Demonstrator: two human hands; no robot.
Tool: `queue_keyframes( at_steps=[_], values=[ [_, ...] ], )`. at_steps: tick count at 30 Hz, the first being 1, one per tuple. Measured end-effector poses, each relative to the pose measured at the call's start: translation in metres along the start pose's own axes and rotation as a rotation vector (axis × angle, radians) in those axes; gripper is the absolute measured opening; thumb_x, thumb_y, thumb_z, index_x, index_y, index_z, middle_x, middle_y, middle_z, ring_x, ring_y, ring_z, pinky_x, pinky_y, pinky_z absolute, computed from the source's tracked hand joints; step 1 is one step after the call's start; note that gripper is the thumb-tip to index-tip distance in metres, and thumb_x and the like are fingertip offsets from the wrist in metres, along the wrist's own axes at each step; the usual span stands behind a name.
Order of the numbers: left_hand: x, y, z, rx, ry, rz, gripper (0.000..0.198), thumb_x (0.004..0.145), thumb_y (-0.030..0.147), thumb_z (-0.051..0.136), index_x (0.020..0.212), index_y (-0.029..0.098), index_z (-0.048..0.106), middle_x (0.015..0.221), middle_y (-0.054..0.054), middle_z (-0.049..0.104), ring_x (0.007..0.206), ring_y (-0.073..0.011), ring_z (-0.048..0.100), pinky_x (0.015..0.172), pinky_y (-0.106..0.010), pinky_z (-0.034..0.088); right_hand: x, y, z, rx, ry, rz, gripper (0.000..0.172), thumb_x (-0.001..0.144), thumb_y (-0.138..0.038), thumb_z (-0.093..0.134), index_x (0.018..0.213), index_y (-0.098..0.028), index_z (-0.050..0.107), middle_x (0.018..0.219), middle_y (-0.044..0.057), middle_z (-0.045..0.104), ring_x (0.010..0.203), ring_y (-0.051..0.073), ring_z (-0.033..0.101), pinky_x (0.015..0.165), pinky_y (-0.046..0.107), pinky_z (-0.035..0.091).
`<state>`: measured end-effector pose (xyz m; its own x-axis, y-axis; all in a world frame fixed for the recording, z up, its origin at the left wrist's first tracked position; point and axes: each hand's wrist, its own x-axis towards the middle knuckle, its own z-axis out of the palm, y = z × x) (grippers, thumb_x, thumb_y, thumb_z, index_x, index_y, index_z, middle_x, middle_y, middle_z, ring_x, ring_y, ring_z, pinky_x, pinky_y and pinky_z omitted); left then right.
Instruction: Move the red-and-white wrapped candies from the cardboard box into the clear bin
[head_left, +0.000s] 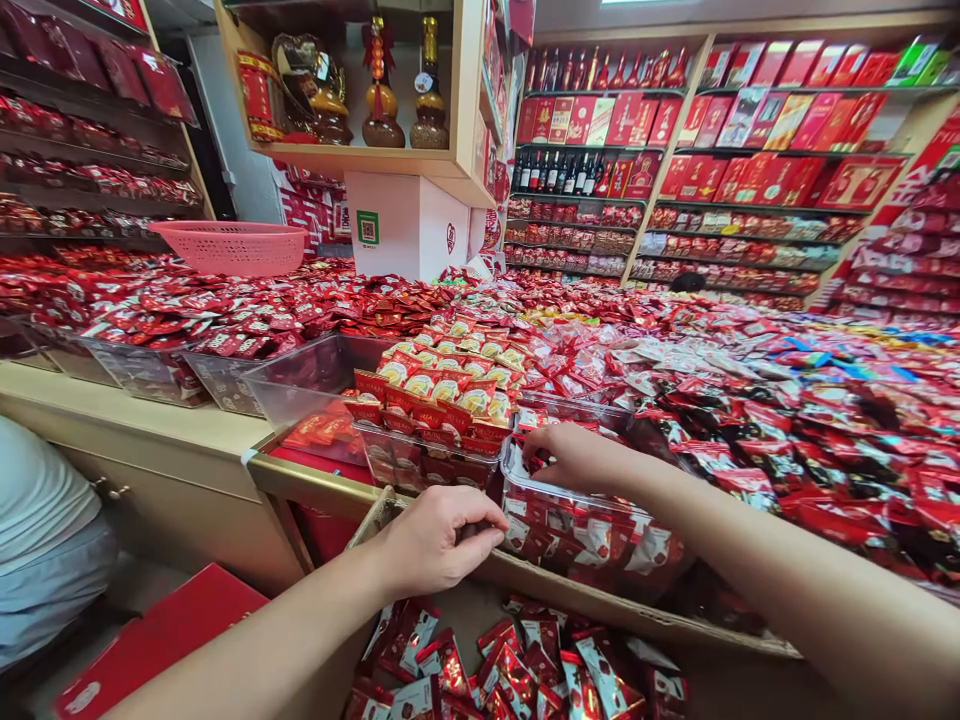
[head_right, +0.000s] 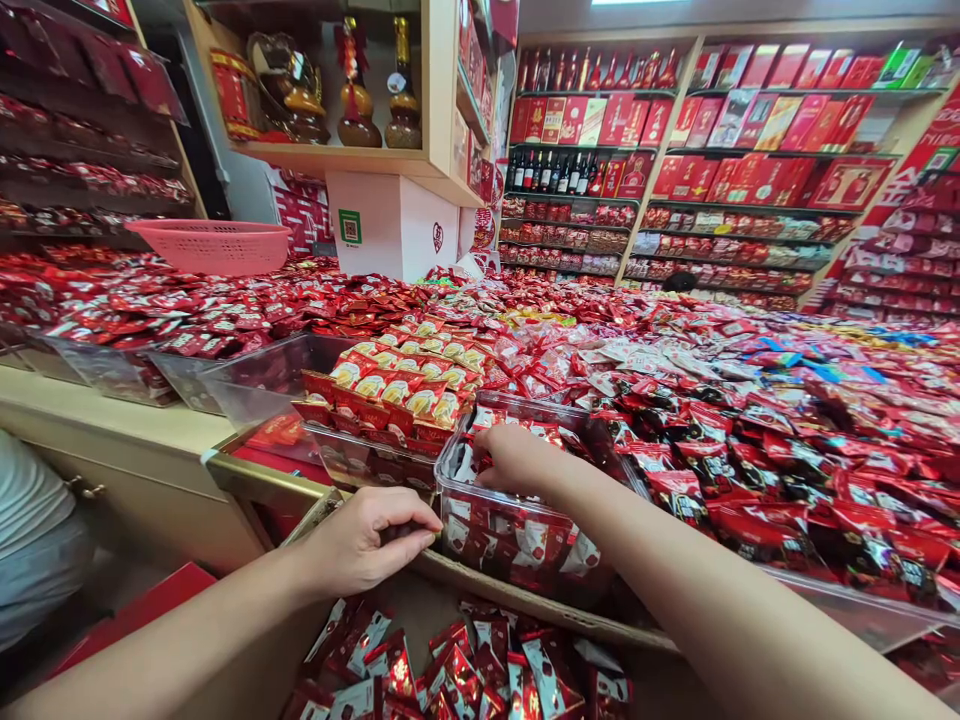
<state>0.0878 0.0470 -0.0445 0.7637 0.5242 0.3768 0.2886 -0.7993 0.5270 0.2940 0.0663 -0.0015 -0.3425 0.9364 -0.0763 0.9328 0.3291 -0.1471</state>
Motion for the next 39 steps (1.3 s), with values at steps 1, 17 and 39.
queue_keyframes(
  at_steps=[1, 17, 39],
  values=[
    [0.0, 0.0, 0.0, 0.002, 0.0, -0.004, 0.016, 0.076, 0.019, 0.048, 0.083, 0.017, 0.061, 0.074, -0.001, 0.063, 0.066, -0.0094, 0.055, 0.062, -0.019, 0.042, -0.001, 0.001, -0.002, 0.007, -0.002, 0.004, 0.025, 0.066, -0.025, 0.058, 0.09, -0.019, 0.062, 0.088, 0.003, 0.065, 0.078, 0.017, 0.058, 0.066, 0.022, 0.041],
    [0.002, -0.003, 0.002, -0.043, -0.001, 0.025, 0.017, 0.076, 0.019, 0.047, 0.085, 0.015, 0.062, 0.079, -0.002, 0.064, 0.07, -0.0097, 0.056, 0.065, -0.019, 0.042, -0.056, -0.014, -0.027, 0.029, 0.226, 0.082, 0.017, 0.076, -0.029, 0.047, 0.08, -0.02, 0.061, 0.078, 0.003, 0.064, 0.069, 0.015, 0.056, 0.064, 0.024, 0.04],
    [0.007, -0.004, 0.011, -0.156, 0.001, -0.11, 0.015, 0.074, 0.021, 0.051, 0.083, 0.014, 0.061, 0.071, 0.001, 0.061, 0.062, -0.0067, 0.052, 0.056, -0.017, 0.041, -0.087, -0.037, 0.144, 0.256, -0.376, 0.092, 0.018, 0.074, -0.024, 0.047, 0.084, -0.02, 0.062, 0.077, 0.002, 0.064, 0.069, 0.014, 0.055, 0.058, 0.021, 0.037]
  ],
)
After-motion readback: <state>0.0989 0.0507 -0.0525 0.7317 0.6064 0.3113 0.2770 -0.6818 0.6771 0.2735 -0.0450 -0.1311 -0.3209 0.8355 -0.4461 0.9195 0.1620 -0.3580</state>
